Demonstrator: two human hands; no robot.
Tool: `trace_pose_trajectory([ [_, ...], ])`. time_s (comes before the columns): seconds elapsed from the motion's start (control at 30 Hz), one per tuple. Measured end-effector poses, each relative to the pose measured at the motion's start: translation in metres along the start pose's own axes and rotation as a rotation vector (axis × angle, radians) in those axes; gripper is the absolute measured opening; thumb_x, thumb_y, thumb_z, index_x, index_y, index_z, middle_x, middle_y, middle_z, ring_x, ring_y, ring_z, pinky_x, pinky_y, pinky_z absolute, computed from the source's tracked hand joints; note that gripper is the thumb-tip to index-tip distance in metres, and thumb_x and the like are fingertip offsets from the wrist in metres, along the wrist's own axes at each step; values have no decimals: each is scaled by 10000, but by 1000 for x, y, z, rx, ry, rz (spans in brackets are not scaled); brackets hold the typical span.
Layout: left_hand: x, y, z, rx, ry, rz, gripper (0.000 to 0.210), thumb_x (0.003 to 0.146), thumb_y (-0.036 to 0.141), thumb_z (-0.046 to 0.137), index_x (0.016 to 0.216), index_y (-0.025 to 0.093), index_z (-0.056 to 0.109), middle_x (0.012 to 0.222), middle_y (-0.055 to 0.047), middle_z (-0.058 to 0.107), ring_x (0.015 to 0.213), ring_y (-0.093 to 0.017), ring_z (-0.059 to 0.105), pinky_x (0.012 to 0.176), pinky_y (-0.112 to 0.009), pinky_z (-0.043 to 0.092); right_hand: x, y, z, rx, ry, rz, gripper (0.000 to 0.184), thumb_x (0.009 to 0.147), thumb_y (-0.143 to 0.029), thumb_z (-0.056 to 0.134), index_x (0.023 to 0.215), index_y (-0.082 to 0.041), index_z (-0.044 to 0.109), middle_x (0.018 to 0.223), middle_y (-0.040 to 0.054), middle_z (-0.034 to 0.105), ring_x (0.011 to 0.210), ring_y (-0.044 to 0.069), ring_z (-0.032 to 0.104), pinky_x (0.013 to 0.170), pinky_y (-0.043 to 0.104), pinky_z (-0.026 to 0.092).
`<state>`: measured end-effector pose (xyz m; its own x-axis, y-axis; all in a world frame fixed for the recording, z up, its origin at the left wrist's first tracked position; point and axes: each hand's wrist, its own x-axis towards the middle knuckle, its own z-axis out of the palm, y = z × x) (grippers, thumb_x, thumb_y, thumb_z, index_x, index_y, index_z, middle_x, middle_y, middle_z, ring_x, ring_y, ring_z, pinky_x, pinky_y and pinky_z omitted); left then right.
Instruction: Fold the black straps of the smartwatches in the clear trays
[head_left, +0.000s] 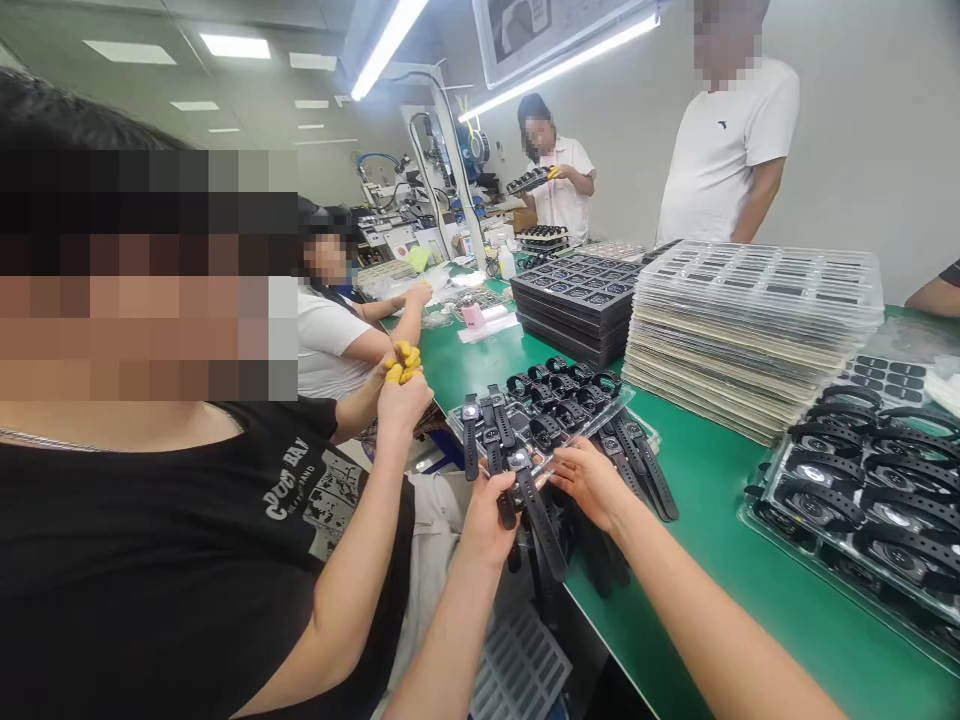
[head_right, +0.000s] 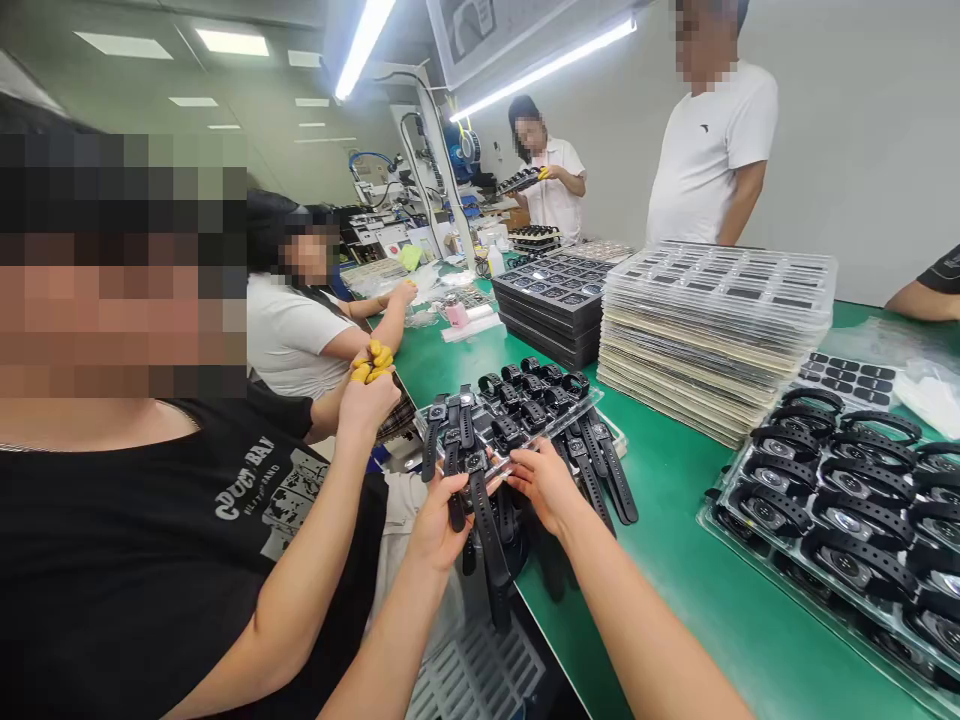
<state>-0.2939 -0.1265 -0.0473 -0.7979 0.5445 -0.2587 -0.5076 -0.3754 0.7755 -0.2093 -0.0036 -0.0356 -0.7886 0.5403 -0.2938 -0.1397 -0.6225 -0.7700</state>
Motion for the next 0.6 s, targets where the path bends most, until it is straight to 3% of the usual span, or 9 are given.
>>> trace_pose_trajectory([
  [0.17, -5, -8, -3, -63, -25, -16, 565, 630, 125, 784, 1146, 261, 600, 991, -1, 779, 983, -269, 761, 887, -411, 624, 8, 14, 10, 64, 72, -34, 471, 581, -217, 762, 948, -279, 474, 795, -61, 707, 713, 184, 708, 670, 291, 492],
  [0.37, -17, -9, -1, -128, -65, -40, 534, 677, 157, 819, 1155, 271, 610, 1021, 7, 780, 968, -243, 760, 879, -370, 610, 5, 10, 7, 76, 107, -71, 414, 560, -187, 722, 893, -271, 492, 767, -74, 679, 733, 194, 706, 678, 293, 483],
  [0.53, -35, -14, -20, -64, -108, -127, 549, 758, 307, 809, 1267, 294, 604, 1079, -13, 770, 991, -257, 743, 781, -347, 607, -6, 12, -5, 75, 97, -92, 383, 580, -176, 727, 907, -267, 551, 806, -67, 680, 815, 211, 705, 712, 308, 497],
  [0.6, -42, -12, -32, -3, -170, -152, 555, 790, 366, 800, 1298, 316, 583, 1062, -25, 768, 911, -251, 749, 721, -339, 596, -9, 10, -9, 75, 93, -101, 420, 581, -170, 736, 955, -275, 577, 867, -60, 703, 831, 208, 698, 747, 321, 508],
])
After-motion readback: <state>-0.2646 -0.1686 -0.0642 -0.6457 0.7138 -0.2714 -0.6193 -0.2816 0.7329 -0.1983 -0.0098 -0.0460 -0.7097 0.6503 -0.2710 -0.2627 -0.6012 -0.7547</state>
